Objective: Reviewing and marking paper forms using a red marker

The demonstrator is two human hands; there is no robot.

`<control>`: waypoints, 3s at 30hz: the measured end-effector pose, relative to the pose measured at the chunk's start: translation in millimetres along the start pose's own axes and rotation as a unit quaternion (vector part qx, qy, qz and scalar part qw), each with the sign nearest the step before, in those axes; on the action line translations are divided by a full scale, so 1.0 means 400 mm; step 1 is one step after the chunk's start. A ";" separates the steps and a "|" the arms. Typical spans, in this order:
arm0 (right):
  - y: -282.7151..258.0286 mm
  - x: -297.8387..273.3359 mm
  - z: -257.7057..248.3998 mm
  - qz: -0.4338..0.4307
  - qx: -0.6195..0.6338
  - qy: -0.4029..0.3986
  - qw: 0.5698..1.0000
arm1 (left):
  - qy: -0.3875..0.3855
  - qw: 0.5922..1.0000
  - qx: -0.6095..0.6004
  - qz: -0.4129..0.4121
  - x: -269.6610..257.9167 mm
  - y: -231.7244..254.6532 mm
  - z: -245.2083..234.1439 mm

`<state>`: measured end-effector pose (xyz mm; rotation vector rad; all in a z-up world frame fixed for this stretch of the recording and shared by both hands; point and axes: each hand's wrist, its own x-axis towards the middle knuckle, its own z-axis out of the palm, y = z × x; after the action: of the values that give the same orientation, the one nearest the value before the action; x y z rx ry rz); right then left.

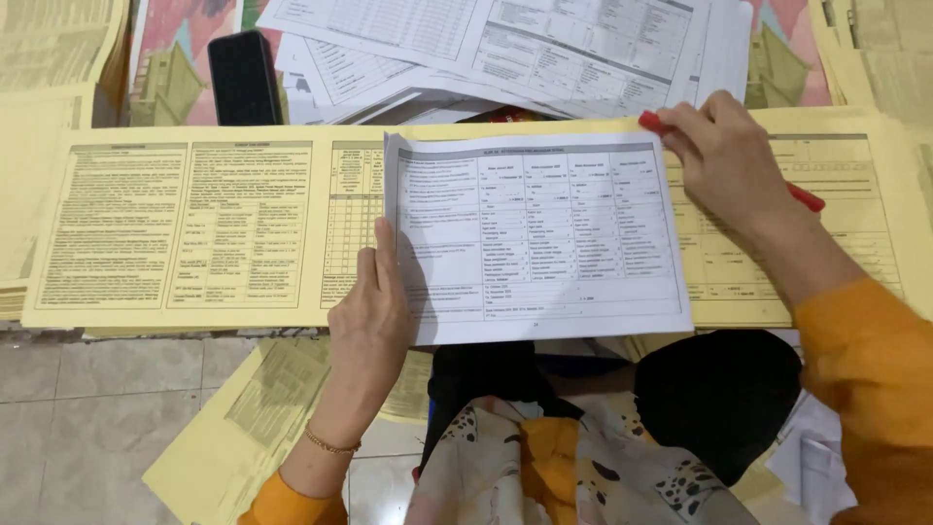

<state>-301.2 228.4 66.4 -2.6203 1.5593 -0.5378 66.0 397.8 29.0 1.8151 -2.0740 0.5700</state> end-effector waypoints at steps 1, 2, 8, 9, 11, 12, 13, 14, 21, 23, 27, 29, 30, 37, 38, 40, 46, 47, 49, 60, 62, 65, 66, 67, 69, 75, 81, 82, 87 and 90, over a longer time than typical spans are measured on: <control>0.016 0.001 -0.008 -0.001 -0.001 0.005 1.000 | 0.005 1.000 0.002 0.001 0.000 -0.015 0.000; 0.033 0.004 -0.015 -0.016 -0.010 0.019 1.000 | 0.014 0.998 -0.055 -0.009 0.002 -0.031 0.001; 0.109 -0.036 -0.197 0.250 0.081 -0.101 0.960 | 0.017 0.996 -0.088 -0.024 0.009 -0.206 -0.017; 0.236 -0.090 -0.172 0.237 0.022 -0.123 0.963 | 0.013 0.996 -0.089 -0.028 0.011 -0.230 -0.012; 0.277 -0.110 -0.181 0.233 0.044 -0.108 0.965 | 0.007 0.996 -0.079 -0.029 0.013 -0.230 -0.009; 0.298 -0.117 -0.185 0.225 0.066 -0.091 0.968 | 0.002 0.997 -0.067 -0.032 0.014 -0.230 -0.007; 0.309 -0.115 -0.180 0.225 0.066 -0.093 0.968 | 0.001 0.997 -0.067 -0.033 0.013 -0.230 -0.005; 0.318 -0.114 -0.176 0.221 0.068 -0.097 0.968 | 0.001 0.997 -0.071 -0.036 0.012 -0.231 -0.003; 0.387 -0.106 -0.180 0.206 0.060 -0.140 0.967 | 0.011 0.998 -0.048 -0.031 0.011 -0.233 0.004; 0.402 -0.094 -0.180 0.217 0.057 -0.162 0.961 | 0.005 0.998 -0.051 -0.037 0.014 -0.229 0.000; 0.389 -0.066 -0.188 0.228 0.030 -0.196 0.953 | -0.002 0.997 -0.059 -0.051 0.016 -0.225 -0.006; 0.341 -0.049 -0.207 0.262 0.051 -0.208 0.941 | 0.001 0.997 -0.057 -0.050 0.015 -0.225 -0.005; 0.317 -0.042 -0.216 0.295 0.072 -0.220 0.927 | 0.003 0.997 -0.056 -0.051 0.015 -0.225 -0.004; 0.442 -0.061 -0.156 0.188 -0.098 -0.201 0.956 | -0.002 0.997 -0.056 -0.056 0.016 -0.222 -0.005; 0.448 -0.067 -0.154 0.164 -0.181 -0.202 0.949 | -0.003 0.997 -0.056 -0.055 0.019 -0.219 -0.009; 0.455 -0.076 -0.159 0.137 -0.261 -0.199 0.935 | -0.002 0.997 -0.054 -0.056 0.021 -0.217 -0.012; 0.615 -0.201 -0.202 0.241 0.076 -0.031 0.967 | 0.007 0.997 -0.066 -0.048 0.014 -0.223 -0.007; 0.645 -0.228 -0.208 0.237 0.197 -0.076 0.948 | 0.003 0.996 -0.067 -0.051 0.016 -0.222 -0.010; 0.619 -0.270 -0.219 0.231 0.315 -0.114 0.914 | 0.000 0.996 -0.072 -0.050 0.018 -0.223 -0.009; 0.344 -0.278 -0.213 0.464 0.184 -0.005 0.867 | -0.005 0.997 -0.046 -0.056 0.012 -0.228 -0.002; 0.287 -0.273 -0.243 0.463 0.187 0.002 0.866 | 0.001 0.998 -0.048 -0.049 0.014 -0.226 -0.003; 0.381 -0.311 -0.231 0.405 0.290 0.014 0.867 | 0.007 0.998 -0.046 -0.042 0.014 -0.223 -0.008; 0.443 -0.333 -0.218 0.342 0.385 0.018 0.857 | 0.008 0.998 -0.042 -0.041 0.015 -0.222 -0.010; 0.454 -0.338 -0.216 0.342 0.385 0.019 0.857 | 0.009 0.998 -0.043 -0.041 0.014 -0.224 -0.007; 0.474 -0.351 -0.214 0.286 0.432 0.031 0.855 | 0.013 0.998 -0.039 -0.039 0.011 -0.228 -0.001; 0.452 -0.345 -0.203 0.304 0.393 0.043 0.866 | -0.004 0.997 -0.062 -0.052 0.016 -0.220 -0.015; 0.311 -0.321 -0.257 0.383 0.294 -0.021 0.876 | 0.018 0.994 -0.095 -0.044 0.011 -0.235 0.001; 0.261 -0.290 -0.273 0.377 0.295 -0.023 0.878 | 0.020 0.994 -0.092 -0.049 0.013 -0.236 0.001; 0.147 -0.227 -0.296 0.385 0.163 -0.113 0.902 | 0.016 0.987 -0.128 -0.093 0.042 -0.210 -0.042; 0.129 -0.213 -0.293 0.255 0.187 -0.130 0.940 | 0.028 0.978 -0.193 -0.067 0.063 -0.194 -0.051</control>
<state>-418.7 292.2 142.2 -1.8270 1.7435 -0.3773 139.1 377.6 65.5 1.6700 -1.8512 0.1634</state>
